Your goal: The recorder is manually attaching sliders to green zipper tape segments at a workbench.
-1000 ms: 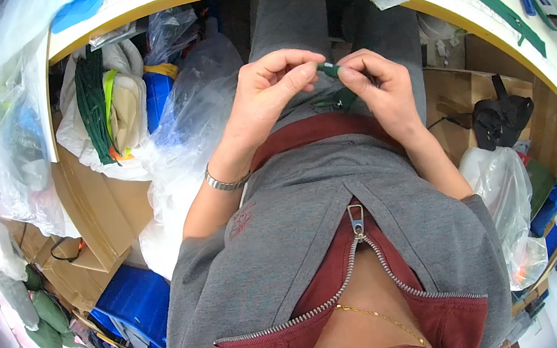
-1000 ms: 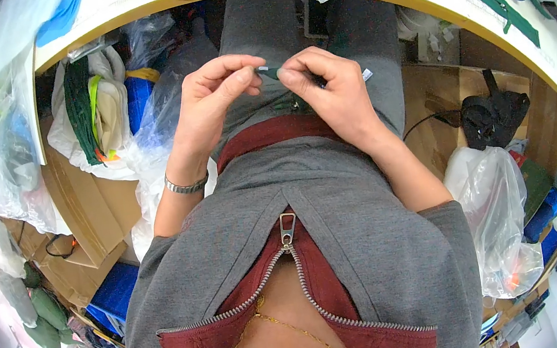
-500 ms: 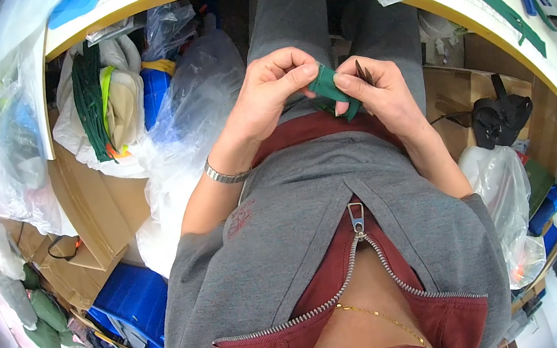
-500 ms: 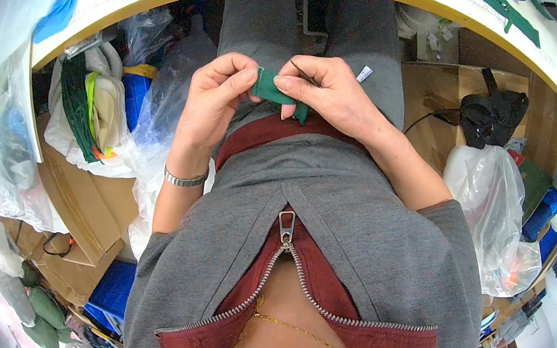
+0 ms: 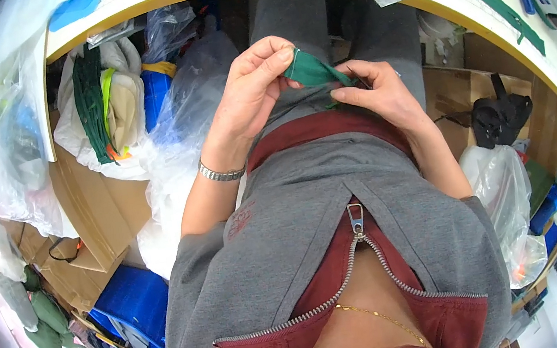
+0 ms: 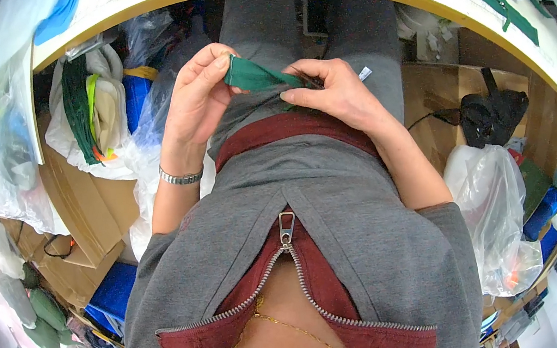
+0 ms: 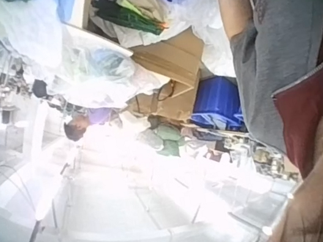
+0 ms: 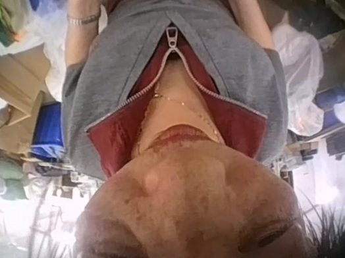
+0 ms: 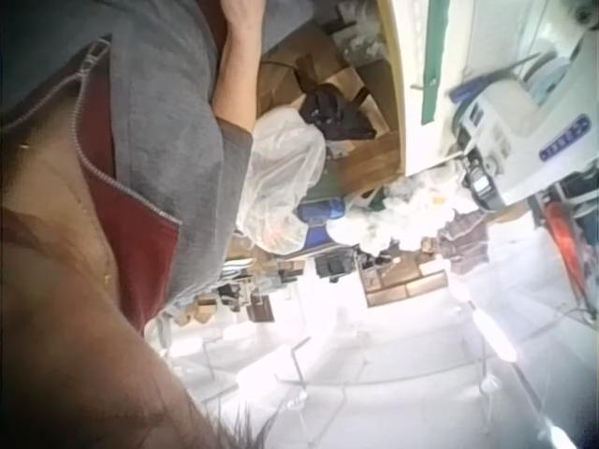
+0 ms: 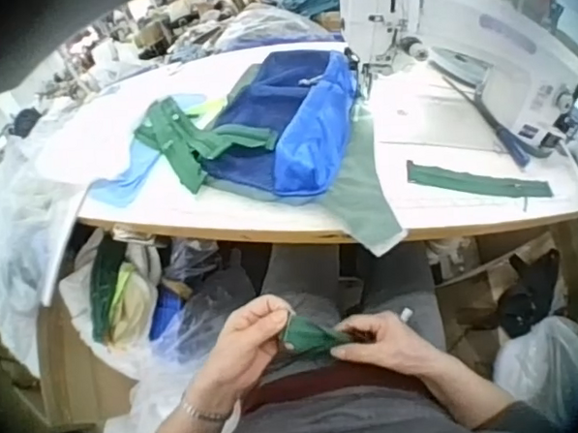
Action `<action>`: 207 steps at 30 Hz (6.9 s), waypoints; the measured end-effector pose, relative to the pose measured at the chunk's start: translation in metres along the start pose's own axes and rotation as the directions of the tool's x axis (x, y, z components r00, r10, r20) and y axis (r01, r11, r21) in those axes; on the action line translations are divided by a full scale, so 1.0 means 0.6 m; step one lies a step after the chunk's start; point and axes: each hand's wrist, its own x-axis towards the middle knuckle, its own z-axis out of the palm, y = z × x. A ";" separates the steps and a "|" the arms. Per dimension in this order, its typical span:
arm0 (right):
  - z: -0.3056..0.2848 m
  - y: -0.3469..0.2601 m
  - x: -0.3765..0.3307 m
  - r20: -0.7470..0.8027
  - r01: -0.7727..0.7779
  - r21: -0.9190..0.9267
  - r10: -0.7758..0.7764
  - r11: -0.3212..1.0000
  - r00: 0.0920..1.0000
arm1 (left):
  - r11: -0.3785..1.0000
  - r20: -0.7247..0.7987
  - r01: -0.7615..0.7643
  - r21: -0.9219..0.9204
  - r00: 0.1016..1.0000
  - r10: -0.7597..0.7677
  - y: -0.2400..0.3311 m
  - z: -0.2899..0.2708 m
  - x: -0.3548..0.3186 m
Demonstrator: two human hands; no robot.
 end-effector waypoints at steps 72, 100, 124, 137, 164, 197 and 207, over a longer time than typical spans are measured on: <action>0.009 -0.054 -0.024 -0.193 0.270 -0.489 -0.404 0.829 0.894 | 0.944 -0.081 -0.044 0.328 0.994 0.074 -0.016 0.045 -0.015; 0.009 -0.076 -0.032 0.123 0.287 -0.938 -0.586 0.195 0.801 | 0.668 -0.108 -0.063 0.742 0.971 0.211 -0.021 0.060 -0.019; 0.005 -0.012 -0.025 -0.128 0.096 -0.055 -0.102 0.994 0.987 | 0.924 -0.196 0.010 0.382 0.978 0.070 -0.029 0.066 -0.013; 0.000 -0.063 -0.044 -0.010 0.244 -0.900 -0.578 0.361 0.816 | 0.857 -0.097 0.029 0.515 0.995 0.025 -0.015 0.052 -0.013; 0.001 0.011 -0.012 -0.006 0.026 -0.050 -0.026 0.998 1.000 | 0.795 -0.103 0.000 0.606 0.992 0.078 -0.026 0.030 -0.006; -0.056 -0.045 -0.117 -0.353 -0.093 0.106 0.125 0.990 0.927 | 0.747 -0.183 -0.285 0.601 0.861 0.475 0.090 -0.058 -0.027; -0.024 -0.052 -0.060 -0.295 0.173 0.341 -0.069 0.924 0.953 | 0.706 0.270 0.055 0.706 0.901 -0.340 -0.055 0.078 0.021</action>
